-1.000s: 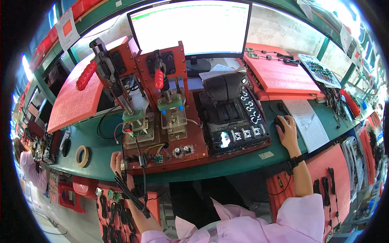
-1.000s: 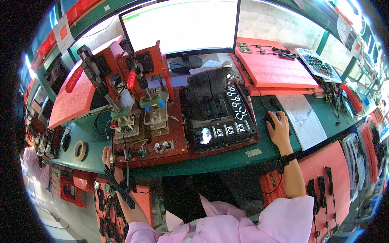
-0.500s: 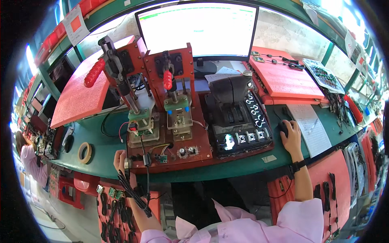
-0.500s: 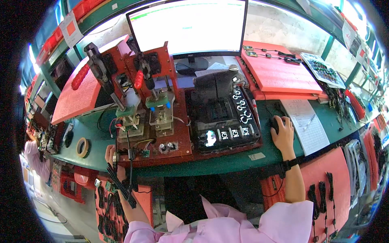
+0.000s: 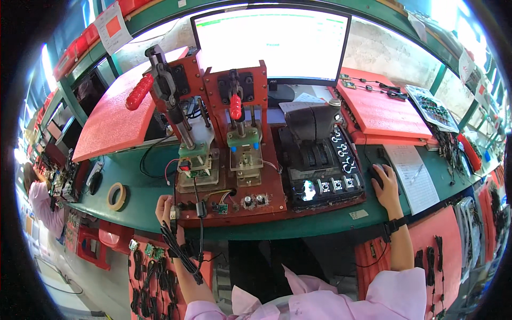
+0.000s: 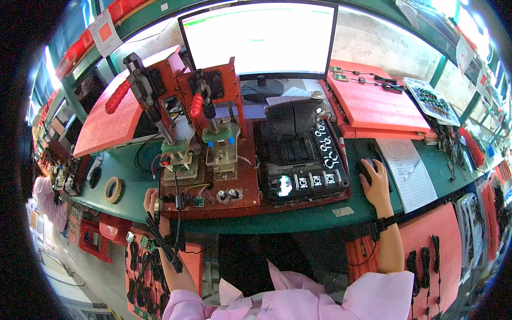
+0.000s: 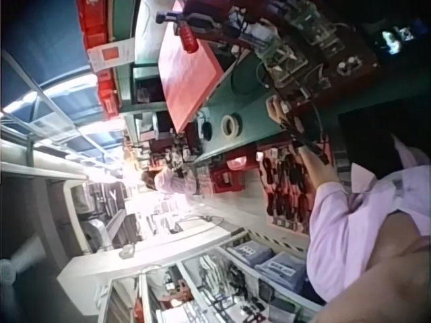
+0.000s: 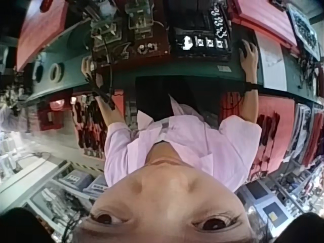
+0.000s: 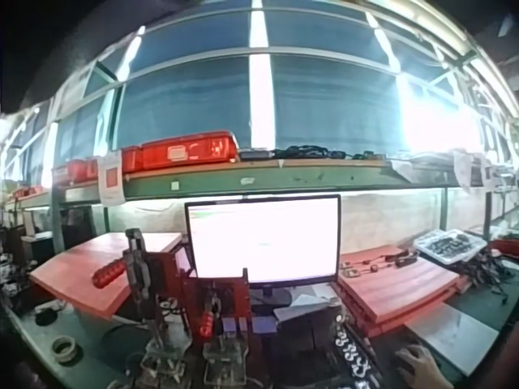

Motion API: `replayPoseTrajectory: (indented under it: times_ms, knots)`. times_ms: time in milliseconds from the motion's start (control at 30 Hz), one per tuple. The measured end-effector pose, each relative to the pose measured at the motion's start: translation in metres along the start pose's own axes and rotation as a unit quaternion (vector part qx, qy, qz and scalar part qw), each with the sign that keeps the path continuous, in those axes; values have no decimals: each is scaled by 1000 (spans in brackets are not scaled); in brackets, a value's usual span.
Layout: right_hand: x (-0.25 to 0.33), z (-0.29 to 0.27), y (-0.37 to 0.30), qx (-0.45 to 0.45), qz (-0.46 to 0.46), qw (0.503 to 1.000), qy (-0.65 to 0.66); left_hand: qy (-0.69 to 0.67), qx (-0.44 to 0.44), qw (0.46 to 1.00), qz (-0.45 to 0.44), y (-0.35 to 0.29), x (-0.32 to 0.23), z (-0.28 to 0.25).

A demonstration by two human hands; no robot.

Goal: Test electronic printed circuit boards using a specialized testing fixture and computer monitor interface.

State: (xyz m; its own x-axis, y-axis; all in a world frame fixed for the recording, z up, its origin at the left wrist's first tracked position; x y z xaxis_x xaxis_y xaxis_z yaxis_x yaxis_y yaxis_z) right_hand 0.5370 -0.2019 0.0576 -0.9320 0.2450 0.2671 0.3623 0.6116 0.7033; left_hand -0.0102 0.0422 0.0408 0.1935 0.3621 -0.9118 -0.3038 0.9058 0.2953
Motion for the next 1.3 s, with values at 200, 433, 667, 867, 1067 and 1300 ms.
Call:
replayPoseTrajectory:
  times_ms: [200, 433, 667, 867, 1067, 1300]
  knots:
    - [2, -2, 0, 2, -2, 1000, 6, 19, -39, 999, 28, -7, -3, 3]
    - [6, -3, 1, 8, -13, 1000, 14, -6, -4, 1000, -9, 0, 1, -1]
    - [6, -3, 1, 7, -18, 1000, 12, 5, -3, 1000, 7, -1, -2, 4]
    - [8, -5, 2, 7, -16, 1000, 14, 15, -9, 1000, 6, -8, -11, 10]
    - [8, -3, 2, 5, -13, 1000, 17, 33, -10, 999, 39, -4, -6, 1]
    - [4, -4, 0, -7, -13, 1000, 5, -4, -18, 1000, 19, -1, 2, 3]
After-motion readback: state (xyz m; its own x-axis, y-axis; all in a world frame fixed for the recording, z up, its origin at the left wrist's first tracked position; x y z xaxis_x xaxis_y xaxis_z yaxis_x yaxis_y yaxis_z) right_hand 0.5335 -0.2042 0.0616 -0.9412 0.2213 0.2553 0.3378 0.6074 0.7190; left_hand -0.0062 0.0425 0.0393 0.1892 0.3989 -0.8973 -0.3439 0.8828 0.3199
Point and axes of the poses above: each hand's wrist, its own y-axis towards the middle knuckle, its own z-axis out of the palm, x = y × z, the point moved 6 cm from there along y, towards the middle knuckle, and after that the axes turned 12 degrees about -x, right-handed, at the moved point
